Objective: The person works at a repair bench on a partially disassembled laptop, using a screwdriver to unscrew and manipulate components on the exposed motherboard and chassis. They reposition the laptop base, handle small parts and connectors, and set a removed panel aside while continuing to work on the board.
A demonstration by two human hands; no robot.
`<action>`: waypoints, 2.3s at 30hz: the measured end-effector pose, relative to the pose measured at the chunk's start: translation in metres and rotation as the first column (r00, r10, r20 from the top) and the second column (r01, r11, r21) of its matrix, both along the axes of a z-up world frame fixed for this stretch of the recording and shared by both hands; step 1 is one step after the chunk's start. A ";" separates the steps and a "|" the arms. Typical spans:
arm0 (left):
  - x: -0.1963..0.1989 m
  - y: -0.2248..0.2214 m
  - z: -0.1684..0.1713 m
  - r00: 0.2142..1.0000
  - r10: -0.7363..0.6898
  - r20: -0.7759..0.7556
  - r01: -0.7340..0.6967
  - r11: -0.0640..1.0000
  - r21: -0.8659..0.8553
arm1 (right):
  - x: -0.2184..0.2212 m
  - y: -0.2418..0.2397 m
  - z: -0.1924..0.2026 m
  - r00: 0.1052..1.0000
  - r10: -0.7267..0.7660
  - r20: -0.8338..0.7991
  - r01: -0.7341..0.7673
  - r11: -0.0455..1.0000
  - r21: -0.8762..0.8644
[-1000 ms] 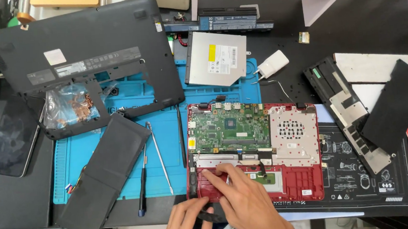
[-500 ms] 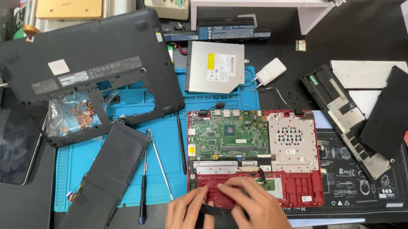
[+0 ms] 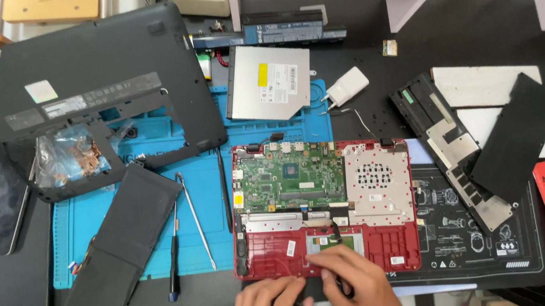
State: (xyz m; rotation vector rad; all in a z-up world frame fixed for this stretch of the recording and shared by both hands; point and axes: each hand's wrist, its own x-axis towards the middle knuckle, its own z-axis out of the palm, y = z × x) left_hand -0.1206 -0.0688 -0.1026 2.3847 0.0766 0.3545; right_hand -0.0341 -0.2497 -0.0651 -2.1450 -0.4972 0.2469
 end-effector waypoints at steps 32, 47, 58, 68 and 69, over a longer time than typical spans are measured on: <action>0.006 -0.055 -0.019 0.965 -0.057 0.256 0.054 0.998 0.019 | 0.007 0.009 0.001 0.981 -0.043 -0.190 0.073 0.986 0.153; 0.051 -0.075 0.029 0.976 -0.179 0.123 0.199 0.965 -0.172 | 0.009 -0.093 -0.021 0.472 0.313 -0.824 0.403 0.755 0.517; 0.061 -0.068 0.028 0.933 -0.355 0.058 0.358 0.930 -0.084 | 0.036 -0.090 -0.008 0.480 0.132 -0.867 0.510 0.763 0.398; 0.051 -0.010 0.016 0.990 -0.113 -0.081 0.125 0.978 0.164 | 0.037 -0.077 -0.004 0.501 -0.005 -0.865 0.487 0.828 0.277; 0.048 -0.009 0.008 0.988 -0.055 -0.147 0.081 0.981 0.177 | 0.037 -0.073 -0.001 0.453 -0.080 -0.888 0.523 0.830 0.193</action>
